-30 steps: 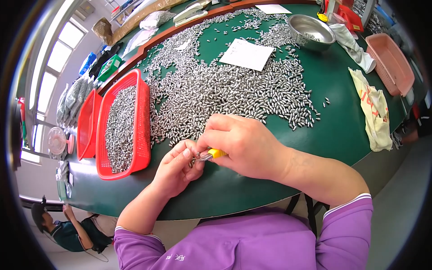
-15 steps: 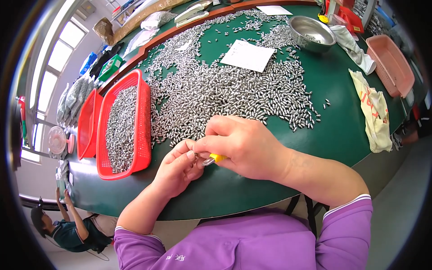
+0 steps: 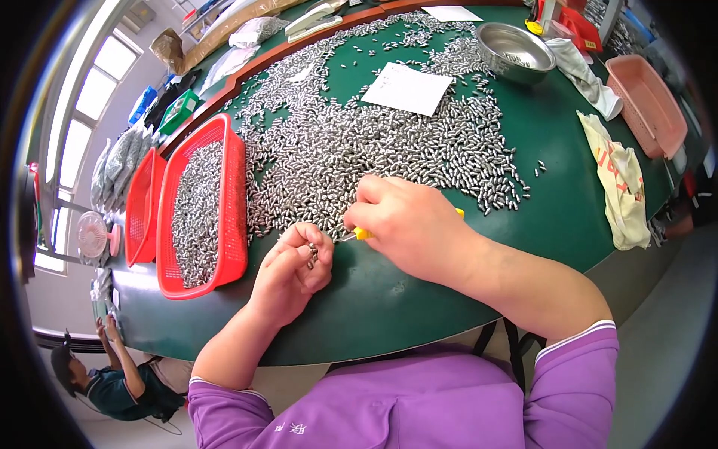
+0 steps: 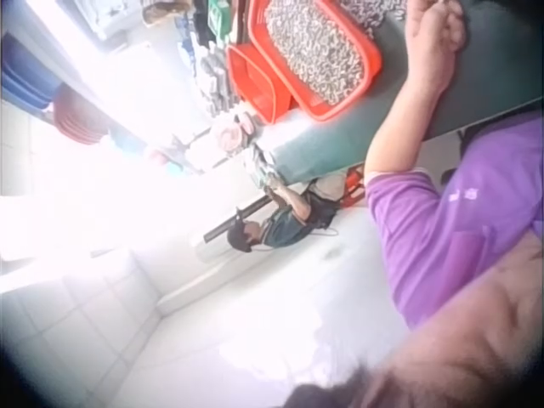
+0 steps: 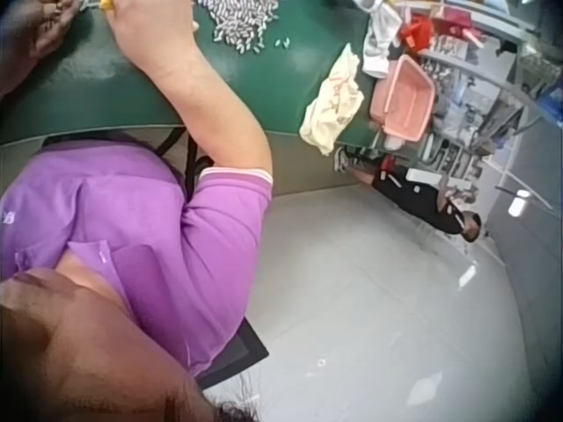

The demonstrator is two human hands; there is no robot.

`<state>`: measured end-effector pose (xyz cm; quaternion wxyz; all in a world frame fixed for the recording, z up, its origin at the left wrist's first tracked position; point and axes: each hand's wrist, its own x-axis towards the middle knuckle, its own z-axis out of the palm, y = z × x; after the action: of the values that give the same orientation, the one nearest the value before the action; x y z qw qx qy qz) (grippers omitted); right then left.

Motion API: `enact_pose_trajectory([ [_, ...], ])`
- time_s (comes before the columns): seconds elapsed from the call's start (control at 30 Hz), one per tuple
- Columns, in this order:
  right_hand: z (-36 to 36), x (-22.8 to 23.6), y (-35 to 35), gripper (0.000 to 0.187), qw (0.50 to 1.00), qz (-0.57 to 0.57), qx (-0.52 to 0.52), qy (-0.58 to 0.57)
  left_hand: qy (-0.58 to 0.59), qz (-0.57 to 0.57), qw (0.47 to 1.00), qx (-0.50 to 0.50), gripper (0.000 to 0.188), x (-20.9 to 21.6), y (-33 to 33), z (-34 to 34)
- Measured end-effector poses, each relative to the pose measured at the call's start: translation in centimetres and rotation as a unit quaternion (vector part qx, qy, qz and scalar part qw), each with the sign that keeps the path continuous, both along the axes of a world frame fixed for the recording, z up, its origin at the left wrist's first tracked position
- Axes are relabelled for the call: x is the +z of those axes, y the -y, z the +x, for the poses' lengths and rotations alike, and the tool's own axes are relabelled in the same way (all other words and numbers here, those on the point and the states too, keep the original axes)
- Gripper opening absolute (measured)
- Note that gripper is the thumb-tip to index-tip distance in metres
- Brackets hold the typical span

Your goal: The recorder is sorting and inspecting small silver metallic components at an industrial workbench.

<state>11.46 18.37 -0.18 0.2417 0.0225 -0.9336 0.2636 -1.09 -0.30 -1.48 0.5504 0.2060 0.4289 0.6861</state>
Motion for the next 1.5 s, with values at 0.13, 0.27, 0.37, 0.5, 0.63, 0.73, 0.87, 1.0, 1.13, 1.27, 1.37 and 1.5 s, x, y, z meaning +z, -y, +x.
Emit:
enact_pose_trajectory([
  [0.13, 0.1, -0.6, 0.4, 0.021, 0.998, 0.036, 0.001, 0.050, 0.004, -0.029, 0.999, 0.022, 0.017, 0.3, -0.2, 0.0],
  [0.27, 0.1, -0.3, 0.6, 0.021, 0.998, 0.026, 0.014, 0.061, 0.032, -0.015, 0.999, 0.028, 0.014, 0.2, 0.0, -0.2],
  [0.37, 0.2, -0.2, 0.7, 0.022, 0.997, 0.023, 0.030, 0.066, 0.034, -0.011, 0.999, 0.039, 0.014, 0.2, 0.0, -0.2],
  [0.5, 0.2, -0.4, 0.9, 0.024, 0.997, 0.029, 0.030, 0.069, 0.040, -0.006, 0.998, 0.042, 0.012, 0.2, -0.1, -0.2],
  [0.63, 0.0, 0.7, 0.7, 0.019, 0.997, -0.066, 0.025, 0.024, 0.028, -0.018, 0.999, 0.008, 0.009, 0.2, 0.1, -0.3],
  [0.73, 0.1, 1.2, 0.6, 0.018, 0.991, -0.111, 0.065, -0.017, 0.034, -0.051, 0.997, -0.055, 0.009, 0.5, 0.1, 0.1],
  [0.87, 0.0, 0.9, 0.9, 0.018, 0.991, -0.101, 0.085, -0.036, 0.032, -0.030, 0.996, -0.082, 0.012, 0.6, 0.2, 0.1],
  [1.0, -0.1, 0.7, 0.7, 0.019, 0.989, -0.112, 0.093, -0.035, 0.021, -0.023, 0.995, -0.091, 0.011, 0.7, 0.0, 0.1],
  [1.13, -0.1, 0.7, 1.0, 0.020, 0.989, -0.085, 0.104, -0.058, -0.013, -0.045, 0.996, -0.080, 0.011, 0.5, 0.1, 0.3],
  [1.27, 0.0, 0.9, 0.8, 0.021, 0.992, -0.074, 0.063, -0.077, 0.020, -0.019, 0.997, -0.071, 0.012, 0.4, 0.2, 0.1],
  [1.37, 0.0, 0.9, 0.7, 0.023, 0.992, -0.069, 0.077, -0.077, 0.025, -0.028, 0.997, -0.067, 0.012, 0.5, 0.2, 0.1],
  [1.5, 0.1, 0.9, 0.8, 0.025, 0.992, -0.050, 0.083, -0.083, 0.012, -0.032, 0.998, -0.060, 0.013, 0.6, 0.2, 0.2],
])
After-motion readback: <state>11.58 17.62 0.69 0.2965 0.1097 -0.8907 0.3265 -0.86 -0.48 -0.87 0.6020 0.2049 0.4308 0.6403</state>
